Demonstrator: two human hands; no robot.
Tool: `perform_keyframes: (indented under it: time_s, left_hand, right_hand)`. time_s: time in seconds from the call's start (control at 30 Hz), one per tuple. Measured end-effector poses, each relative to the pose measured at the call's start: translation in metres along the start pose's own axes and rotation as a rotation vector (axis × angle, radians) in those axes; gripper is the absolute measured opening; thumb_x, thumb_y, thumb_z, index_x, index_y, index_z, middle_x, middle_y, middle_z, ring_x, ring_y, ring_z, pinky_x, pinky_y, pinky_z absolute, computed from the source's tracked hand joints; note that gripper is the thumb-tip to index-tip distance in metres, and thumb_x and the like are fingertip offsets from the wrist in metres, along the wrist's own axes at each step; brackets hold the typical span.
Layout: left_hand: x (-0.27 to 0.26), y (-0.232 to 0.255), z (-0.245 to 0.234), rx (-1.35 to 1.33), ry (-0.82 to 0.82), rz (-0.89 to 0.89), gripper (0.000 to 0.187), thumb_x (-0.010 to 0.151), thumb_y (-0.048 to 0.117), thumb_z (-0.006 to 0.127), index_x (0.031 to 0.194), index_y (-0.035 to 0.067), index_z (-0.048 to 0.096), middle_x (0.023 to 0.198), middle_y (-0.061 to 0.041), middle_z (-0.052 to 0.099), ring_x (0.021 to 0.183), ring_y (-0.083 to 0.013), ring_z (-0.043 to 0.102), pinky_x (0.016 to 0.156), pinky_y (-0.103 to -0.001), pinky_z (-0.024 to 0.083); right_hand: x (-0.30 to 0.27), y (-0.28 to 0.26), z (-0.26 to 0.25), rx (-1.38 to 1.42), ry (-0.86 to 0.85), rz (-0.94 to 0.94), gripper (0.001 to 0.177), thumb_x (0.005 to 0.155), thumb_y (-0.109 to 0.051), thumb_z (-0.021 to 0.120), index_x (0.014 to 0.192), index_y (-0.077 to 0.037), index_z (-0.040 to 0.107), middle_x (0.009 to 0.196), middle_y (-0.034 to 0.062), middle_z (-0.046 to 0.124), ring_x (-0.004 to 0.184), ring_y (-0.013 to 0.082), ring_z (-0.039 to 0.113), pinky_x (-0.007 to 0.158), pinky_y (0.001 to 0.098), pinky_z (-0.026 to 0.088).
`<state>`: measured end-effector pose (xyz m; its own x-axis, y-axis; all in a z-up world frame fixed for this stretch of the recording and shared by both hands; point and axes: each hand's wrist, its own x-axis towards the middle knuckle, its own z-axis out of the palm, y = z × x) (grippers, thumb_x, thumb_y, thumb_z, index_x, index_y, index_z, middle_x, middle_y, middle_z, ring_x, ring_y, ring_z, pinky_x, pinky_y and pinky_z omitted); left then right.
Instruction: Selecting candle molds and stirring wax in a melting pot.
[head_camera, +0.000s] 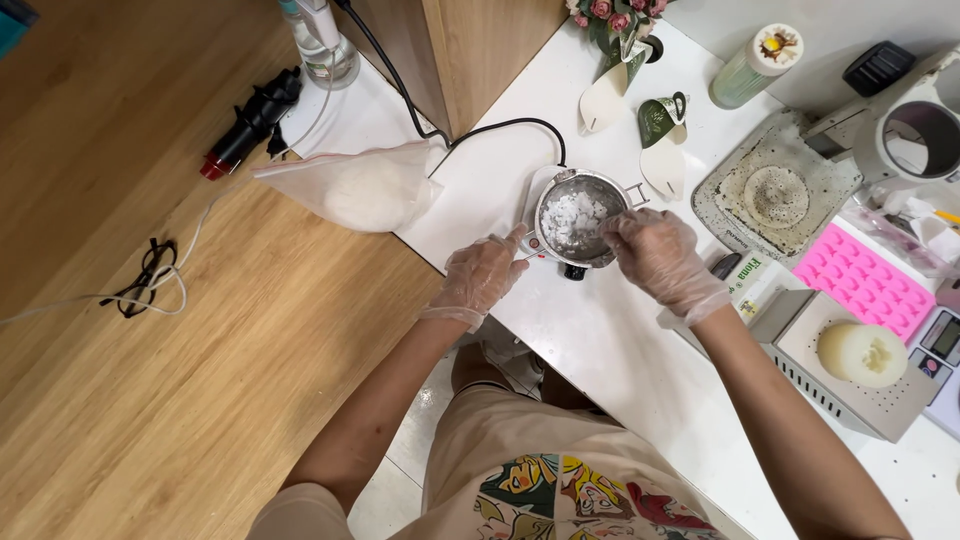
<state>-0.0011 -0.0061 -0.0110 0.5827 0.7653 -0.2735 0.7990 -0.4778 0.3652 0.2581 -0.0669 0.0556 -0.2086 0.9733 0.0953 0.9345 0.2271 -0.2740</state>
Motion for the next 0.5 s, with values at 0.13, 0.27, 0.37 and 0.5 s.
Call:
perform_keyframes:
  time_s: [0.13,0.27,0.37,0.5]
  left_hand:
    - [0.001,0.002,0.001,-0.033,-0.007,-0.023,0.063,0.098,0.042,0.057,0.154,0.019,0.040,0.112,-0.008,0.070,0.108,-0.0266,0.066,0.090,-0.045,0.055]
    - [-0.003,0.006,-0.007,-0.019,-0.003,-0.022,0.060,0.100,0.041,0.056,0.154,0.020,0.041,0.113,-0.009,0.070,0.105,-0.0272,0.068,0.088,-0.045,0.056]
    - [-0.006,0.007,-0.011,-0.022,-0.016,-0.034,0.059,0.100,0.042,0.056,0.153,0.020,0.042,0.113,-0.010,0.070,0.105,-0.0282,0.068,0.088,-0.046,0.056]
    - [-0.005,0.017,-0.025,-0.019,-0.130,-0.128,0.061,0.100,0.043,0.055,0.155,0.020,0.039,0.114,-0.011,0.069,0.106,-0.0281,0.069,0.088,-0.045,0.057]
  right_hand:
    - [0.005,-0.017,-0.019,0.120,0.061,0.117,0.014,0.093,-0.021,0.070,0.101,-0.014,0.078,0.090,0.0088,0.077,0.077,0.0274,0.072,0.072,0.0392,0.057]
    - [0.009,-0.036,-0.016,0.344,-0.073,0.305,0.018,0.094,-0.021,0.066,0.106,-0.014,0.077,0.082,0.0096,0.076,0.067,0.0247,0.072,0.070,0.0379,0.058]
    - [0.008,-0.029,0.007,0.241,0.031,0.321,0.017,0.095,-0.020,0.065,0.103,-0.013,0.079,0.077,0.0112,0.076,0.066,0.0249,0.071,0.071,0.0381,0.058]
    - [0.005,-0.034,0.001,0.180,0.213,0.324,0.016,0.097,-0.019,0.066,0.101,-0.011,0.080,0.079,0.0114,0.075,0.068,0.0237,0.070,0.072,0.0383,0.057]
